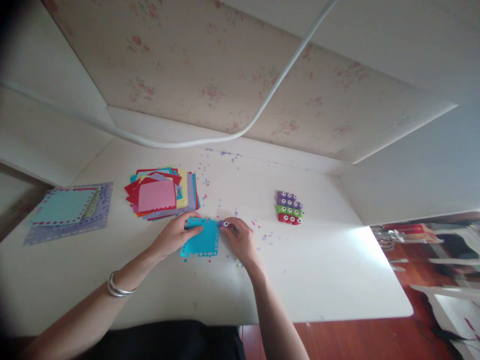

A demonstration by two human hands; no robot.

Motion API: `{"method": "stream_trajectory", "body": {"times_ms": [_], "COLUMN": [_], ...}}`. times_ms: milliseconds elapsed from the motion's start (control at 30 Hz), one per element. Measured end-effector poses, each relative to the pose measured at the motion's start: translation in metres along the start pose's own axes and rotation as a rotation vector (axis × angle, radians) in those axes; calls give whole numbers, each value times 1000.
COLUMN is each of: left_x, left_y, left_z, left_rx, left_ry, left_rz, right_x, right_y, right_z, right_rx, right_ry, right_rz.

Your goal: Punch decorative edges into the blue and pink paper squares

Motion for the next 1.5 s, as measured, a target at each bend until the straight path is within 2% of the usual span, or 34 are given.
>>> {"method": "stream_trajectory", "body": {"times_ms": [467,700,967,1500], "left_x": [-1,-1,-1,-3], "left_y": [1,6,5,1], "left_z": [3,4,3,5], "left_rx": [44,85,124,150], "left_ry": [-30,-49,-77,-105], "left_rz": [17,82,66,28], "right_x": [-1,-3,-3,-3], "right_y": [0,-1,-2,-4], "right_z": [-2,-2,5,3], "right_rx": [11,7,28,35], "right_ry": [-1,9,-46,-25], "right_rz": [0,-7,6,-14]}}
Point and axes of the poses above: each hand's wrist, its own x-axis towards the middle knuckle, its own y-axis out of the back of the hand, z = x × y, the point moved 10 cm from there along x, towards the middle knuckle, and after that the axes turned 13 degrees about -x, right-handed, at the moved point
